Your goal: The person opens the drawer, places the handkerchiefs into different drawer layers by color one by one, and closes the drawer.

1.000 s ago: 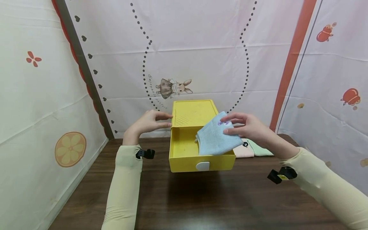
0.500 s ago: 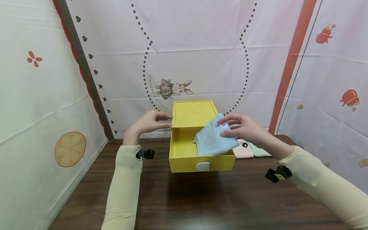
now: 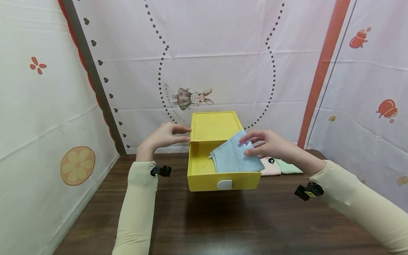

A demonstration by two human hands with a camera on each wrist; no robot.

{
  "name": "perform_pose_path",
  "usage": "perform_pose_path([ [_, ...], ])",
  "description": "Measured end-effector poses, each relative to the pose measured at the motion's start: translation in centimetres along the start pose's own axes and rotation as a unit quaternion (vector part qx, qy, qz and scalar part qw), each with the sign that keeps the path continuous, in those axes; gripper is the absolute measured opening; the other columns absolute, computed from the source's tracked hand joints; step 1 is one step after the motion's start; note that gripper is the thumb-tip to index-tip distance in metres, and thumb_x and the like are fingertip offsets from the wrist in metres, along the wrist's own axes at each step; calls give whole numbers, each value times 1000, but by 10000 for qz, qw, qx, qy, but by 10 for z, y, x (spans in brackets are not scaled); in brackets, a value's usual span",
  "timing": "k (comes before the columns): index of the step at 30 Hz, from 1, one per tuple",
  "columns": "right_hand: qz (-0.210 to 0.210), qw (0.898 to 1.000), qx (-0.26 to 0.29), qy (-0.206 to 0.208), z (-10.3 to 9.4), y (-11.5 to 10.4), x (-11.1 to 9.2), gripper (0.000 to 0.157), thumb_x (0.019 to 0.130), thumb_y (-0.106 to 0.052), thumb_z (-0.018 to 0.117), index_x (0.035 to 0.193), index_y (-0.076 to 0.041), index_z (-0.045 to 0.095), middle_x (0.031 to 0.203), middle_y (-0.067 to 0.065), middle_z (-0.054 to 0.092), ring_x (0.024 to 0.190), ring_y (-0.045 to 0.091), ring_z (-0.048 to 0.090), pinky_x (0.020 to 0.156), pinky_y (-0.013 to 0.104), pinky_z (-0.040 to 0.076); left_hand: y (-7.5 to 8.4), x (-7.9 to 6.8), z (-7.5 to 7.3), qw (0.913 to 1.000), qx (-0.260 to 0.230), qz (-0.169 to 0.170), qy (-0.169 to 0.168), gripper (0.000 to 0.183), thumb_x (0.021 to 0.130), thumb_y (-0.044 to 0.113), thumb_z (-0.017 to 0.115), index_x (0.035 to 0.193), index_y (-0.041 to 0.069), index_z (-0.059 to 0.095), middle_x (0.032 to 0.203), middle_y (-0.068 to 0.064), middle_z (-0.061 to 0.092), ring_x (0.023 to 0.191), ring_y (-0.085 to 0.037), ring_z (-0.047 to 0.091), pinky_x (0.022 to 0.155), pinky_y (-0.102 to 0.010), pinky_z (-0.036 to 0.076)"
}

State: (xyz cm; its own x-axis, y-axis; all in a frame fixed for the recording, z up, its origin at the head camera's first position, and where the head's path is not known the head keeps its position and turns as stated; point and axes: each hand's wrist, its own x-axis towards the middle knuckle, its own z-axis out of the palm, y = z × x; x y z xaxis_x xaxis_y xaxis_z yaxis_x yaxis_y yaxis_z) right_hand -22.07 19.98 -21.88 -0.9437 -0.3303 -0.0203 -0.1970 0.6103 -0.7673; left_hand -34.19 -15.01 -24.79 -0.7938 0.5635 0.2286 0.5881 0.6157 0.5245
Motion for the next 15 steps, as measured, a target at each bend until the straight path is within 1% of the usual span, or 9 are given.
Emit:
perform_pose_path([
  [7, 50, 9989, -290, -354, -8, -5, -3, 42, 84, -19, 72, 123, -9, 60, 134, 24, 48, 111, 33, 57, 77, 39, 58, -1, 0, 1, 10000, -8, 5, -18, 50, 83, 47, 69, 125, 21, 63, 125, -4, 64, 112, -21, 61, 95, -43, 49],
  [10, 79, 9985, -343, -414, -10, -7, -4, 42, 84, -17, 72, 123, -8, 60, 132, 25, 49, 106, 30, 61, 76, 39, 58, 0, 0, 0, 10000, -57, -28, -28, 50, 83, 47, 69, 125, 20, 63, 125, -4, 63, 113, -22, 60, 96, -43, 49],
  [15, 73, 9982, -430, -400, -12, -10, -4, 40, 83, -15, 73, 121, -7, 62, 127, 24, 55, 97, 25, 65, 72, 37, 59, 1, 0, 0, 9999, -99, -65, -19, 50, 83, 47, 69, 126, 21, 62, 126, -4, 63, 114, -22, 60, 96, -44, 49],
])
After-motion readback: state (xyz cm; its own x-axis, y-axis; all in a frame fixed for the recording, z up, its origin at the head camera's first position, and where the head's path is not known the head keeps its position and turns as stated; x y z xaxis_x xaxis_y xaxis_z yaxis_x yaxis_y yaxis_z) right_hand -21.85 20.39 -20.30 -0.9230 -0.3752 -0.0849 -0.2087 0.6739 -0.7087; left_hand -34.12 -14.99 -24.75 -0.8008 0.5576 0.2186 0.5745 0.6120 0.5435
